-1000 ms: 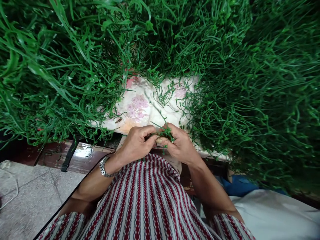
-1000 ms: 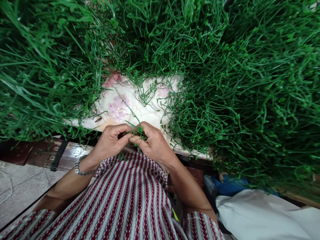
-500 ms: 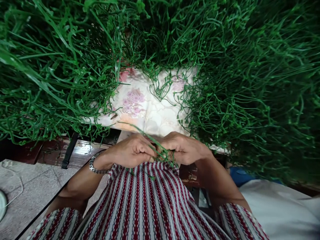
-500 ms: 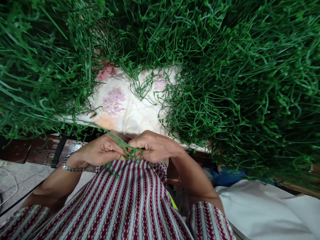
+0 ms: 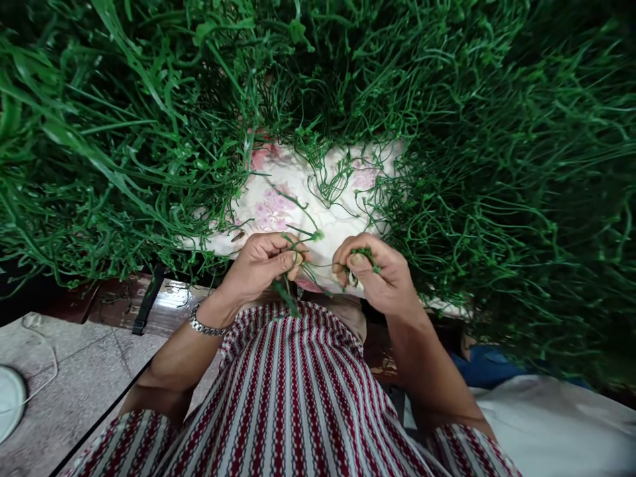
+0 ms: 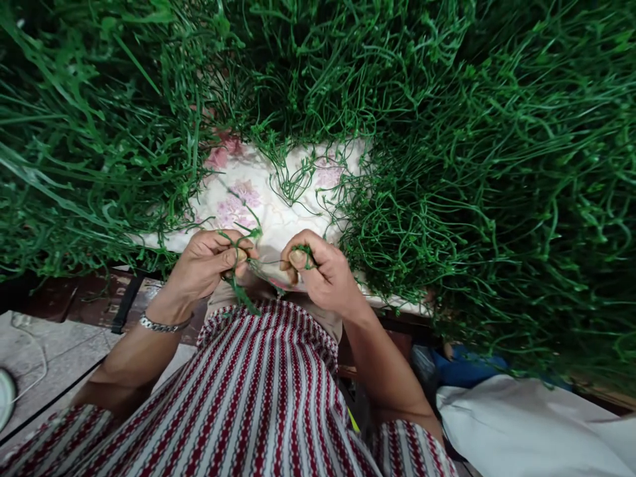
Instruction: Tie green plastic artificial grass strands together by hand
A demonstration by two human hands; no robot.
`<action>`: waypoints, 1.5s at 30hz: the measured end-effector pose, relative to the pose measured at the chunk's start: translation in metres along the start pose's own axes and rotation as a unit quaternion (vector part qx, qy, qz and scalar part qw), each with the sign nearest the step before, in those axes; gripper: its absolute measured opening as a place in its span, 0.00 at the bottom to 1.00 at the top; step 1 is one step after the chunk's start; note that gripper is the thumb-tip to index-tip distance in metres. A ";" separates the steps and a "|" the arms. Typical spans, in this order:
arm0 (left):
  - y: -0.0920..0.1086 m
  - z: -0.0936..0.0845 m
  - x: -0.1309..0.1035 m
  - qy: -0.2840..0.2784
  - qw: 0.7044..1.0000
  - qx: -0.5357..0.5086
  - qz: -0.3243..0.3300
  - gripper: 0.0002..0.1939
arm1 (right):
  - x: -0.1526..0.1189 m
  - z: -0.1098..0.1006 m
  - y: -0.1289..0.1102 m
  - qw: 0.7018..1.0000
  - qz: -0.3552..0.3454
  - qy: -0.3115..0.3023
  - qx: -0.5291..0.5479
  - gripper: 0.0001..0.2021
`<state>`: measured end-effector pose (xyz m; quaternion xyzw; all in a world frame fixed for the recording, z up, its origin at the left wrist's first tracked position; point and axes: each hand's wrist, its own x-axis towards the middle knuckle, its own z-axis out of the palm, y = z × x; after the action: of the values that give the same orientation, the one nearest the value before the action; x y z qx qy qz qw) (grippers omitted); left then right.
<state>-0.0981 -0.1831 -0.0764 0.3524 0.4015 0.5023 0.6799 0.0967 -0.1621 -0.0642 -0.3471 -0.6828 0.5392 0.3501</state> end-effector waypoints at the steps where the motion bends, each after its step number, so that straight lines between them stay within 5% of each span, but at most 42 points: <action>1: -0.001 0.001 0.000 -0.001 1.000 0.010 -0.002 0.15 | 0.000 0.002 -0.001 0.999 -0.001 0.032 -0.044 0.08; 5: -0.006 0.000 -0.002 -0.018 0.998 0.062 0.008 0.09 | 0.004 0.009 -0.005 0.980 -0.032 0.045 -0.189 0.07; 16: -0.009 0.007 -0.010 -0.005 0.940 0.306 0.149 0.03 | 0.009 0.018 0.002 0.976 0.022 -0.094 -0.196 0.10; 23: 0.005 0.000 -0.015 -0.120 0.912 0.388 0.055 0.05 | 0.003 0.016 -0.003 0.952 -0.036 -0.190 -0.236 0.10; 29: 0.001 -0.010 -0.016 -0.246 0.949 0.194 -0.006 0.13 | 0.004 0.017 0.002 0.955 -0.039 -0.293 0.038 0.16; 35: -0.004 -0.005 -0.015 -0.206 0.974 0.059 -0.078 0.14 | -0.005 0.033 0.018 0.906 0.114 -0.221 0.341 0.16; 45: -0.022 0.000 -0.023 -0.108 0.988 -0.060 -0.090 0.08 | -0.016 0.054 0.031 0.844 0.167 -0.114 0.497 0.16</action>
<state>-0.0935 -0.2104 -0.0914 0.3258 0.3254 0.4210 0.7815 0.0622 -0.1965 -0.1060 -0.1712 -0.2900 0.8924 0.3002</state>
